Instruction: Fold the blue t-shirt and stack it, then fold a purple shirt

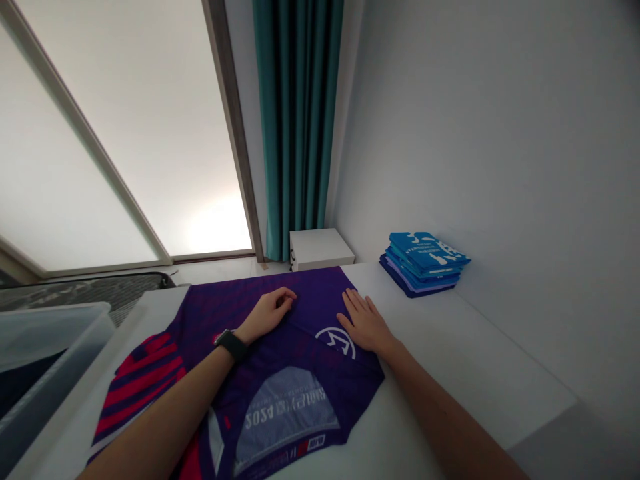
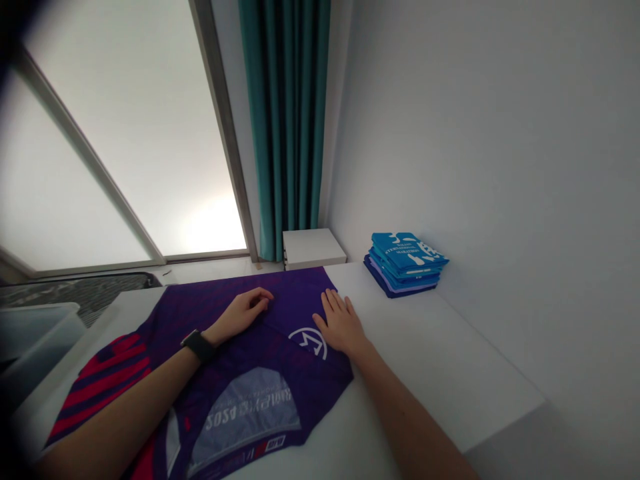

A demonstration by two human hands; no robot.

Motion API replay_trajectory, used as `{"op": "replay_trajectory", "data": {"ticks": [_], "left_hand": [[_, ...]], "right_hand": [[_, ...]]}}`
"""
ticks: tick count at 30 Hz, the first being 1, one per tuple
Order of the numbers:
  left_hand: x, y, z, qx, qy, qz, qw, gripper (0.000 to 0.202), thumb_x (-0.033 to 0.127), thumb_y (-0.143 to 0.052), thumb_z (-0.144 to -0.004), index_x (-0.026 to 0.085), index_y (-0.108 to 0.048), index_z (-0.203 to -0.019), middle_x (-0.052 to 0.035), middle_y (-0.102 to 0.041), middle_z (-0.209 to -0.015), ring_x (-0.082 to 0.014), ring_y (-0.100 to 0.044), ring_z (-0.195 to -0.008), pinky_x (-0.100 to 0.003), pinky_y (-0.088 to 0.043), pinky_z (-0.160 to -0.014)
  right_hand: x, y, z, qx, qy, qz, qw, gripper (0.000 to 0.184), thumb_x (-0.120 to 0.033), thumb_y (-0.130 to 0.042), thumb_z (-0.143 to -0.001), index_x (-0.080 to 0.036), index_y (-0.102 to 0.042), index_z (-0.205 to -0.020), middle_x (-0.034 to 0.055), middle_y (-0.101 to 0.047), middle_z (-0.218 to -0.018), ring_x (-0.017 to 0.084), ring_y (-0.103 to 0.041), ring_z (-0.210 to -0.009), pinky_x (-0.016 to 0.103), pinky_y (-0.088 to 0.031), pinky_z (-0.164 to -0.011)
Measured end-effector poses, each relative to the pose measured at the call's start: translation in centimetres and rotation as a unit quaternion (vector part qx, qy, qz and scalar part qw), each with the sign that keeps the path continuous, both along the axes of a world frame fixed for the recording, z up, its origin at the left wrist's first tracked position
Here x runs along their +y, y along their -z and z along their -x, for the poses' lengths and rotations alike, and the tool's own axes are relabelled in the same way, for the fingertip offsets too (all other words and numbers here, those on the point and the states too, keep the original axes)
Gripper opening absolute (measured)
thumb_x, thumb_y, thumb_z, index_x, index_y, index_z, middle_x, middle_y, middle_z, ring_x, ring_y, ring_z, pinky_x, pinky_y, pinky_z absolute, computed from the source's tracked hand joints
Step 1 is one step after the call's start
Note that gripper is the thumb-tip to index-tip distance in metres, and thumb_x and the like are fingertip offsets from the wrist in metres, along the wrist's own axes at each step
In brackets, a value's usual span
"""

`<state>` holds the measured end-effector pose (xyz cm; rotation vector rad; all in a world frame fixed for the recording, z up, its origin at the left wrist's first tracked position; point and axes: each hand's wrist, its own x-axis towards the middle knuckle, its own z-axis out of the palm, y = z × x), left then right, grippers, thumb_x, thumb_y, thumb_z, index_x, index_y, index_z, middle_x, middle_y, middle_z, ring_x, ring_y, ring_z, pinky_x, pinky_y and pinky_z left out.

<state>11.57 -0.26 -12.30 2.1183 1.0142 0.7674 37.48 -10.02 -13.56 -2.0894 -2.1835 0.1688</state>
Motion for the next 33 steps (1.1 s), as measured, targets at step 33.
{"op": "replay_trajectory", "data": {"ticks": [33], "left_hand": [[-0.2, -0.4, -0.3, 0.028, 0.009, -0.003, 1.0, 0.027, 0.037, -0.047, -0.086, 0.018, -0.064, -0.096, -0.001, -0.065, -0.073, -0.0159, -0.058, -0.063, -0.026, -0.043, -0.061]], "right_hand": [[-0.3, -0.6, -3.9, 0.101, 0.007, -0.08, 0.992, 0.05, -0.028, -0.031, -0.092, -0.016, -0.052, -0.136, 0.0101, -0.055, -0.138, 0.021, -0.047, -0.128, 0.037, -0.033, -0.11]]}}
